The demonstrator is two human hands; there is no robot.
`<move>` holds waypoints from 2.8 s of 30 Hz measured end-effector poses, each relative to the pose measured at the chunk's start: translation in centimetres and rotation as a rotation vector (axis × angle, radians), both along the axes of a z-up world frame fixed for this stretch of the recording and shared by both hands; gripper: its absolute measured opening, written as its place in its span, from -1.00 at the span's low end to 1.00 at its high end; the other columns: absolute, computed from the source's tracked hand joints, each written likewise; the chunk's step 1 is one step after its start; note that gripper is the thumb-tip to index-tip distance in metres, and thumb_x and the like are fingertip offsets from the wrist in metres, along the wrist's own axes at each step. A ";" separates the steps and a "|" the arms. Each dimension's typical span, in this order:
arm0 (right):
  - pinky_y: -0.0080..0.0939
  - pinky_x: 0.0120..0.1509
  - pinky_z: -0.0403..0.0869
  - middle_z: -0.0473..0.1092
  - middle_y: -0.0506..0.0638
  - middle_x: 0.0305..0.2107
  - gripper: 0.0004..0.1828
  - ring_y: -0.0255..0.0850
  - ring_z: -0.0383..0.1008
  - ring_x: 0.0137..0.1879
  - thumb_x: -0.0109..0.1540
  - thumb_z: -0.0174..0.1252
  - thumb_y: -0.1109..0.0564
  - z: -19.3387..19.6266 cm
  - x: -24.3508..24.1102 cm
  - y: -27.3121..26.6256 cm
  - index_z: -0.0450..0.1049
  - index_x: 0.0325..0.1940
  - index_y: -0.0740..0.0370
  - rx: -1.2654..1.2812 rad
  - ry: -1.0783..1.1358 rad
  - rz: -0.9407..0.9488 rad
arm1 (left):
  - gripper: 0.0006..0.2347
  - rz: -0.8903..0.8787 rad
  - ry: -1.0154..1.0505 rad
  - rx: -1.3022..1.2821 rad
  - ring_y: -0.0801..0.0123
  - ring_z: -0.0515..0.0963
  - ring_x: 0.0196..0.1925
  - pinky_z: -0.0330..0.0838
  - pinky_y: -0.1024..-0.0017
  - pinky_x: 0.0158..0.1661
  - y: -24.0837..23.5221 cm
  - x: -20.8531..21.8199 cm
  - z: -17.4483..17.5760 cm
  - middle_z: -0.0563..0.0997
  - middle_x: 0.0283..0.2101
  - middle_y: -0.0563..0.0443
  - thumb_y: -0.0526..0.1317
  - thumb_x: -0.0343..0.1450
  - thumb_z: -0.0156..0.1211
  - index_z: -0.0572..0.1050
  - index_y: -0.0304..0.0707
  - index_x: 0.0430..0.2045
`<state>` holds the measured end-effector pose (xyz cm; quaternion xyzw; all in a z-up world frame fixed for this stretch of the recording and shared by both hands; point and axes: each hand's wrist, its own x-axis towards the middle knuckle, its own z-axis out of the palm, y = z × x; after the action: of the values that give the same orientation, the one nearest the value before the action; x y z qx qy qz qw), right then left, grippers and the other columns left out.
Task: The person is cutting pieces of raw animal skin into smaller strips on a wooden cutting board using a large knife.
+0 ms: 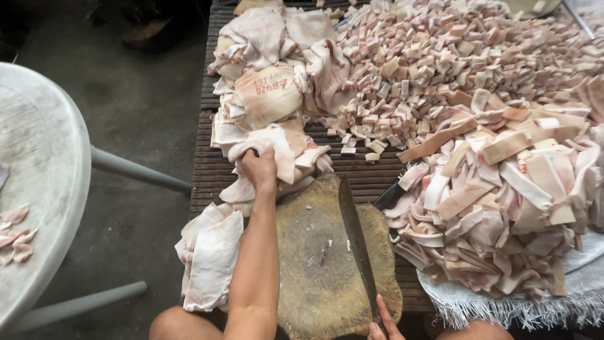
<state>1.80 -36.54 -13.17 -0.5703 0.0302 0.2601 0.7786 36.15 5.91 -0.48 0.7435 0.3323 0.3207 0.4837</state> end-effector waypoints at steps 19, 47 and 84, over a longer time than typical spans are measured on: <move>-0.22 -0.63 0.40 0.21 -0.02 -0.63 -0.21 -0.30 0.23 -0.68 0.31 -0.06 0.10 13.6 -2.1 4.5 -0.11 0.57 -0.44 -0.124 0.268 -0.248 | -0.65 -0.666 0.535 -1.015 0.36 0.71 -0.35 0.61 0.43 -0.31 -1.3 -25.4 0.8 0.73 -0.26 -0.12 -0.42 0.26 0.28 0.57 -0.47 -0.05; -0.24 -0.60 0.37 0.18 -0.04 -0.61 -0.26 -0.32 0.19 -0.66 0.36 -0.12 -0.03 13.8 -1.8 3.6 -0.15 0.58 -0.56 0.045 0.263 -0.224 | -0.99 -0.628 0.504 -0.612 0.51 0.35 -0.65 0.18 0.48 -0.61 -1.8 -27.8 -6.4 0.48 -0.63 0.13 -0.35 0.24 0.18 0.53 -0.29 -0.59; -0.22 -0.58 0.38 0.18 -0.03 -0.59 -0.31 -0.31 0.20 -0.65 0.38 -0.18 -0.08 13.4 -2.3 2.2 -0.16 0.58 -0.55 0.150 0.239 -0.129 | -0.73 -0.560 0.345 -0.613 0.46 0.44 -0.56 0.38 0.40 -0.50 -6.2 -29.0 -3.9 0.58 -0.51 0.07 -0.14 0.54 0.06 0.61 -0.42 -0.30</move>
<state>-0.49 -34.34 0.20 -0.4722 0.1398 0.2772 0.8250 7.12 -0.32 -4.36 0.6698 0.2740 -0.0645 0.6871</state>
